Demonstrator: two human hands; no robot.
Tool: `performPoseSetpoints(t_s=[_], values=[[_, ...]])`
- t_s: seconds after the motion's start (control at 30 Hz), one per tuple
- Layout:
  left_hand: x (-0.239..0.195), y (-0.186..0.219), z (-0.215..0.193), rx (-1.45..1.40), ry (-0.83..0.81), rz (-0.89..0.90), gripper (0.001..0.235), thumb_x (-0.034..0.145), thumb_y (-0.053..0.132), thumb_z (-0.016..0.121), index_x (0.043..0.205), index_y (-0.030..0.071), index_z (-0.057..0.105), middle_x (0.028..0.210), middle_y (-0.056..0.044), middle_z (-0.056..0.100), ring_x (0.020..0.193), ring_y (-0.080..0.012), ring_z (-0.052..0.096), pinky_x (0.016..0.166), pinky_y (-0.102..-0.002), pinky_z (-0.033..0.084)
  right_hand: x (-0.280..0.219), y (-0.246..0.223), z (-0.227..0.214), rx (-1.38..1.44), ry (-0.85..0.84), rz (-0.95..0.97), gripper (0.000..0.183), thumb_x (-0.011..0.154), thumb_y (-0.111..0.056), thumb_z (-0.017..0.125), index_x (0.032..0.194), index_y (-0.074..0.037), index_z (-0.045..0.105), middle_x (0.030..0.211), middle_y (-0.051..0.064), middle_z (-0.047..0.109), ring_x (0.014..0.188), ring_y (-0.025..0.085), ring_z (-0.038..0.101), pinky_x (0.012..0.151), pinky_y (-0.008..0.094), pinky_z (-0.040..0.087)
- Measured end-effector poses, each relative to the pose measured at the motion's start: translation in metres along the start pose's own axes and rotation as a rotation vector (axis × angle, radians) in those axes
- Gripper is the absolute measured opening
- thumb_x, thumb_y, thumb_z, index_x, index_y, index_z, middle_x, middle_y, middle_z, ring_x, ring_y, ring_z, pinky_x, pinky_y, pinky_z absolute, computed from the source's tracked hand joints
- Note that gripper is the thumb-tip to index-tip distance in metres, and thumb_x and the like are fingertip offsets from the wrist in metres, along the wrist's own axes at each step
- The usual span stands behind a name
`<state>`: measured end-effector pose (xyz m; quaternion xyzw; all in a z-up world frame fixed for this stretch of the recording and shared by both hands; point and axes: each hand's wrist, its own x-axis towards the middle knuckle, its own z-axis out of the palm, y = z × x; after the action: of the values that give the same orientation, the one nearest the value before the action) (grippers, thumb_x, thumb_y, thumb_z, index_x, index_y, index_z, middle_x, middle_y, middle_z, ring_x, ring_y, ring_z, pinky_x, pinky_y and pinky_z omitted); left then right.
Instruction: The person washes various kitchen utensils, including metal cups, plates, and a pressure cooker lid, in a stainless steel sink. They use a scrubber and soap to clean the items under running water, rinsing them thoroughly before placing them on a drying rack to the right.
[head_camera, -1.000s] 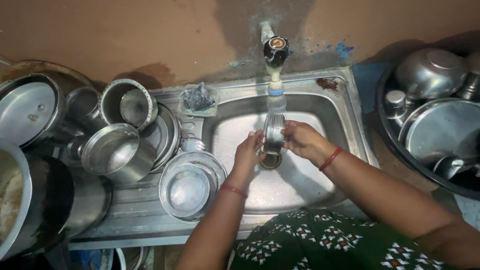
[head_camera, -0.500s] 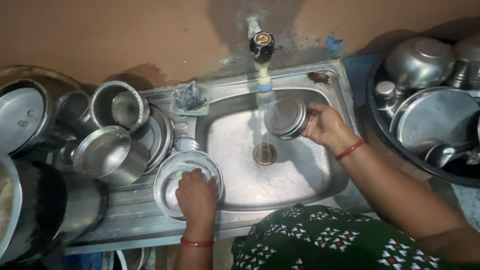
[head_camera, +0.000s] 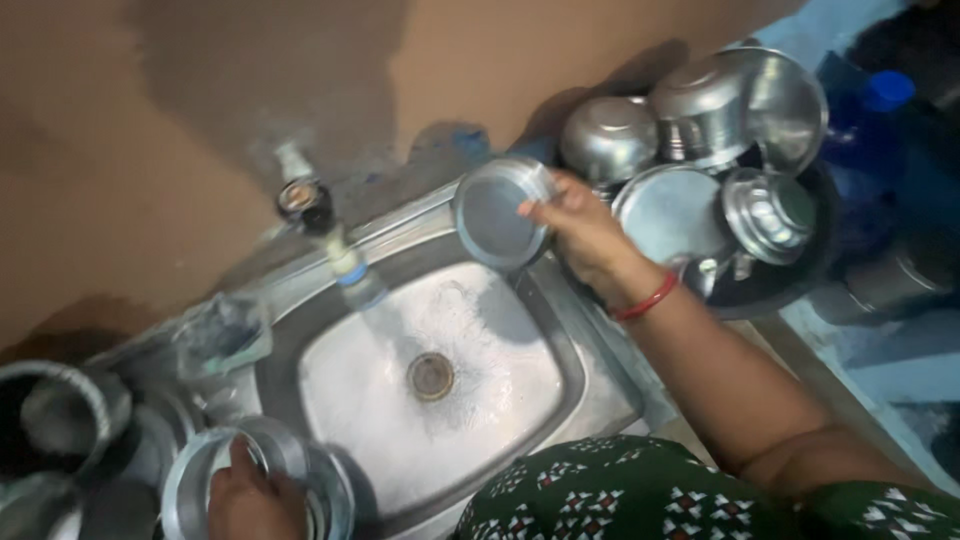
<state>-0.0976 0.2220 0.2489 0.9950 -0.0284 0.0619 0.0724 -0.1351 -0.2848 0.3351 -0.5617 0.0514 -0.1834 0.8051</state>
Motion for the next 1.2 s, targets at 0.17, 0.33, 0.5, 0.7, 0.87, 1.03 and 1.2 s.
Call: performPoseSetpoints(t_s=[0.17, 0.33, 0.5, 0.7, 0.87, 1.03, 1.2], values=[[0.051, 0.041, 0.017, -0.276, -0.05, 0.245, 0.048, 0.086, 0.023, 0.072, 0.13, 0.006, 0.069, 0.106, -0.023, 0.068, 0.097, -0.0415, 0.067, 0.086, -0.05, 0.054, 0.003, -0.056, -0.11, 0.165, 0.464, -0.292, 0.021, 0.098, -0.009, 0.071, 0.116, -0.004, 0.061, 0.105, 0.006, 0.067, 0.1, 0.018, 0.068, 0.089, 0.037, 0.061], [0.078, 0.111, 0.05, -0.737, -0.342, 0.157, 0.043, 0.086, 0.024, 0.07, 0.124, 0.004, 0.07, 0.096, -0.018, 0.078, 0.085, -0.0275, 0.076, 0.081, -0.04, 0.056, -0.007, -0.08, -0.198, 0.245, 0.635, -0.291, 0.022, 0.094, -0.01, 0.069, 0.112, 0.002, 0.062, 0.111, 0.013, 0.07, 0.104, 0.025, 0.073, 0.097, 0.039, 0.064], [0.092, 0.156, 0.043, -0.722, -0.495, 0.032, 0.036, 0.088, 0.025, 0.071, 0.115, 0.0, 0.074, 0.095, -0.018, 0.079, 0.086, -0.0271, 0.073, 0.08, -0.04, 0.053, -0.007, -0.073, -0.234, 0.129, 0.673, 0.114, 0.028, 0.094, -0.02, 0.066, 0.116, -0.002, 0.067, 0.108, 0.009, 0.073, 0.095, 0.022, 0.076, 0.085, 0.039, 0.065], [0.099, 0.18, 0.031, -0.741, -0.514, 0.011, 0.032, 0.092, 0.027, 0.07, 0.107, -0.001, 0.076, 0.097, -0.016, 0.077, 0.09, -0.0258, 0.071, 0.085, -0.038, 0.05, 0.0, -0.043, -0.284, -0.564, 0.774, 0.222, 0.032, 0.1, -0.03, 0.069, 0.115, -0.002, 0.072, 0.108, 0.019, 0.07, 0.084, 0.032, 0.07, 0.069, 0.045, 0.051], [0.1, 0.178, 0.055, -1.064, -0.561, -0.005, 0.04, 0.095, 0.028, 0.068, 0.119, -0.004, 0.068, 0.104, -0.01, 0.075, 0.098, -0.0237, 0.068, 0.088, -0.035, 0.049, -0.011, -0.041, -0.255, -1.542, 0.783, -0.119, 0.044, 0.093, -0.033, 0.082, 0.115, 0.003, 0.071, 0.11, 0.031, 0.066, 0.098, 0.047, 0.063, 0.089, 0.05, 0.049], [0.104, 0.167, 0.069, -1.032, -0.695, -0.205, 0.036, 0.101, 0.031, 0.063, 0.115, -0.002, 0.066, 0.079, -0.012, 0.06, 0.061, -0.0245, 0.05, 0.051, -0.04, 0.039, -0.011, -0.028, -0.109, -1.463, 0.646, -0.509, 0.026, 0.095, -0.021, 0.075, 0.11, 0.0, 0.07, 0.115, 0.022, 0.066, 0.109, 0.042, 0.06, 0.098, 0.049, 0.046], [0.108, 0.146, 0.103, -1.367, -0.609, -0.296, 0.024, 0.098, 0.023, 0.056, 0.11, 0.003, 0.064, 0.081, -0.006, 0.06, 0.063, -0.0182, 0.054, 0.048, -0.036, 0.041, -0.019, 0.018, 0.05, -1.163, 0.079, -0.422, 0.017, 0.098, -0.017, 0.063, 0.106, -0.003, 0.067, 0.107, 0.018, 0.065, 0.105, 0.039, 0.061, 0.094, 0.046, 0.049]])
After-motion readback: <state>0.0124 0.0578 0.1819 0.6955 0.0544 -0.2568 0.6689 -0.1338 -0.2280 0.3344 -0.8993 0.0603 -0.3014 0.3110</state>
